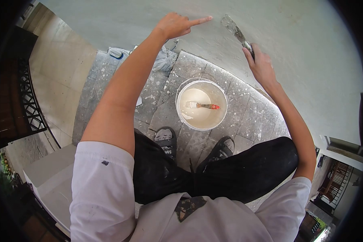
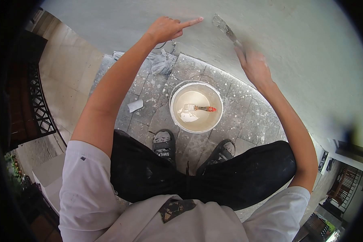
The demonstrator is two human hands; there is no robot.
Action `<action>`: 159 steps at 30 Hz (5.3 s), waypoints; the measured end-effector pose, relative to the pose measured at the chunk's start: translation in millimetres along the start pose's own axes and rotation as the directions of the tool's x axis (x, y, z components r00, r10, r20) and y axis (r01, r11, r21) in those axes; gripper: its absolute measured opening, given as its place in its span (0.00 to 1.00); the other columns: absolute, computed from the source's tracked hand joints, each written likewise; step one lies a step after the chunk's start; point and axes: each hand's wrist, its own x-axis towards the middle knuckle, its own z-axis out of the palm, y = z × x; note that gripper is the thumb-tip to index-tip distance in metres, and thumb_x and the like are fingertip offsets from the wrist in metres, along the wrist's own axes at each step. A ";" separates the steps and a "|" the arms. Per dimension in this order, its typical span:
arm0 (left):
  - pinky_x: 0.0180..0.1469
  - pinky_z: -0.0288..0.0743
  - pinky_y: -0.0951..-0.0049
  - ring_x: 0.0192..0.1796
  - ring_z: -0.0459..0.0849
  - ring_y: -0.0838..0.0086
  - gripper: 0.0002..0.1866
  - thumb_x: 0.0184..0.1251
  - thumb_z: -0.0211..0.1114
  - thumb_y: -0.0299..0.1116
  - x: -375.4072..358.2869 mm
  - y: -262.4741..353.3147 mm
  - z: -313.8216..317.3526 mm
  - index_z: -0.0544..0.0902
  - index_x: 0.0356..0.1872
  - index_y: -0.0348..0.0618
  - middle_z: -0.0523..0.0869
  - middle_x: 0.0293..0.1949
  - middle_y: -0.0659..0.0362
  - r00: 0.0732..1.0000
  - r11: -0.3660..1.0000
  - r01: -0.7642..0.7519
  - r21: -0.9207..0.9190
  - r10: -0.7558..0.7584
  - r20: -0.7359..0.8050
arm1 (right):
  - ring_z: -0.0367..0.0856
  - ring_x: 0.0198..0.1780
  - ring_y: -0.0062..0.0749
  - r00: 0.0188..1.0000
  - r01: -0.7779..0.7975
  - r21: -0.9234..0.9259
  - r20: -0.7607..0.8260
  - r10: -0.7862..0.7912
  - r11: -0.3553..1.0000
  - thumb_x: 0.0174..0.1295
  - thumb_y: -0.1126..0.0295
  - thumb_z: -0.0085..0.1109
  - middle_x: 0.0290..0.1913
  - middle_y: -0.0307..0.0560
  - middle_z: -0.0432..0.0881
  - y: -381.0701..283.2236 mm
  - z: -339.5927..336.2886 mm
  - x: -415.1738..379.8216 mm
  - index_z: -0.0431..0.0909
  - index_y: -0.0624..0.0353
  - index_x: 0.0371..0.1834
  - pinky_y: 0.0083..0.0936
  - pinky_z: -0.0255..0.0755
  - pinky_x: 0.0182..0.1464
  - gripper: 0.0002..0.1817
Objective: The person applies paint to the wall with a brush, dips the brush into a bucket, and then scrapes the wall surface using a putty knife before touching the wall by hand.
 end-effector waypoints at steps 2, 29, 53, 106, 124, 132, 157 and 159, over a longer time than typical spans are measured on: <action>0.25 0.77 0.68 0.21 0.81 0.65 0.47 0.63 0.56 0.30 -0.7 -0.5 3.5 0.38 0.71 0.87 0.83 0.23 0.57 1.000 1.000 -0.010 -0.011 0.009 -0.030 | 0.78 0.39 0.64 1.000 -0.019 0.028 -0.005 0.019 0.999 0.69 0.53 0.46 0.34 0.69 0.79 -9.9 -4.6 -1.6 0.74 0.63 0.49 0.52 0.68 0.42 0.22; 0.35 0.80 0.64 0.31 0.84 0.63 0.35 0.66 0.55 0.36 -12.3 -13.0 4.1 0.52 0.72 0.76 0.85 0.35 0.58 0.989 0.989 -0.146 0.021 0.147 -0.033 | 0.78 0.35 0.64 0.981 0.178 -0.053 -0.068 -0.182 0.983 0.71 0.55 0.45 0.30 0.66 0.79 30.6 30.9 -13.7 0.66 0.62 0.42 0.53 0.68 0.36 0.18; 0.33 0.78 0.66 0.30 0.85 0.64 0.25 0.65 0.58 0.37 1.1 5.5 21.7 0.68 0.63 0.65 0.86 0.33 0.61 0.968 0.975 -0.220 -0.011 0.217 -0.128 | 0.78 0.32 0.65 0.982 0.167 -0.046 -0.078 -0.170 0.985 0.71 0.55 0.44 0.27 0.67 0.78 22.7 53.7 3.0 0.66 0.62 0.42 0.55 0.68 0.33 0.18; 0.53 0.77 0.61 0.54 0.82 0.62 0.18 0.60 0.62 0.43 -13.6 29.2 38.8 0.79 0.52 0.54 0.84 0.50 0.55 0.744 0.996 0.080 0.032 -0.081 0.663 | 0.79 0.33 0.64 0.966 0.240 -0.027 0.101 -0.236 0.970 0.72 0.59 0.42 0.30 0.67 0.79 11.4 100.2 15.9 0.63 0.64 0.41 0.54 0.71 0.34 0.16; 0.56 0.76 0.57 0.59 0.79 0.63 0.20 0.62 0.62 0.47 -13.3 10.7 38.1 0.81 0.53 0.53 0.81 0.56 0.59 0.751 0.978 0.204 -0.041 -0.129 0.648 | 0.77 0.34 0.66 0.970 0.124 0.052 0.205 -0.132 0.991 0.72 0.59 0.40 0.29 0.69 0.77 26.5 124.7 3.8 0.60 0.65 0.42 0.55 0.68 0.39 0.16; 0.55 0.77 0.57 0.58 0.80 0.63 0.20 0.61 0.61 0.44 -9.6 -8.1 52.3 0.81 0.54 0.53 0.81 0.56 0.58 0.727 0.960 0.278 -0.026 -0.193 0.658 | 0.77 0.35 0.66 0.972 0.097 0.000 0.213 -0.094 0.995 0.72 0.59 0.39 0.30 0.70 0.77 36.5 112.3 -6.4 0.60 0.65 0.43 0.55 0.68 0.40 0.17; 0.57 0.75 0.59 0.59 0.79 0.63 0.21 0.61 0.58 0.45 6.3 -1.4 70.1 0.80 0.55 0.56 0.80 0.57 0.58 0.717 0.944 0.314 -0.103 -0.165 0.677 | 0.77 0.34 0.69 0.977 0.061 0.042 0.203 -0.068 0.997 0.73 0.56 0.39 0.30 0.71 0.78 34.0 103.5 -5.9 0.58 0.63 0.43 0.58 0.69 0.36 0.17; 0.58 0.75 0.59 0.59 0.79 0.62 0.21 0.61 0.57 0.45 9.8 1.2 67.7 0.80 0.55 0.56 0.81 0.57 0.57 0.718 0.942 0.315 -0.116 -0.157 0.678 | 0.78 0.35 0.68 0.976 0.064 0.052 0.205 -0.073 0.997 0.73 0.56 0.39 0.30 0.71 0.78 30.8 105.7 -4.4 0.58 0.63 0.43 0.57 0.69 0.35 0.18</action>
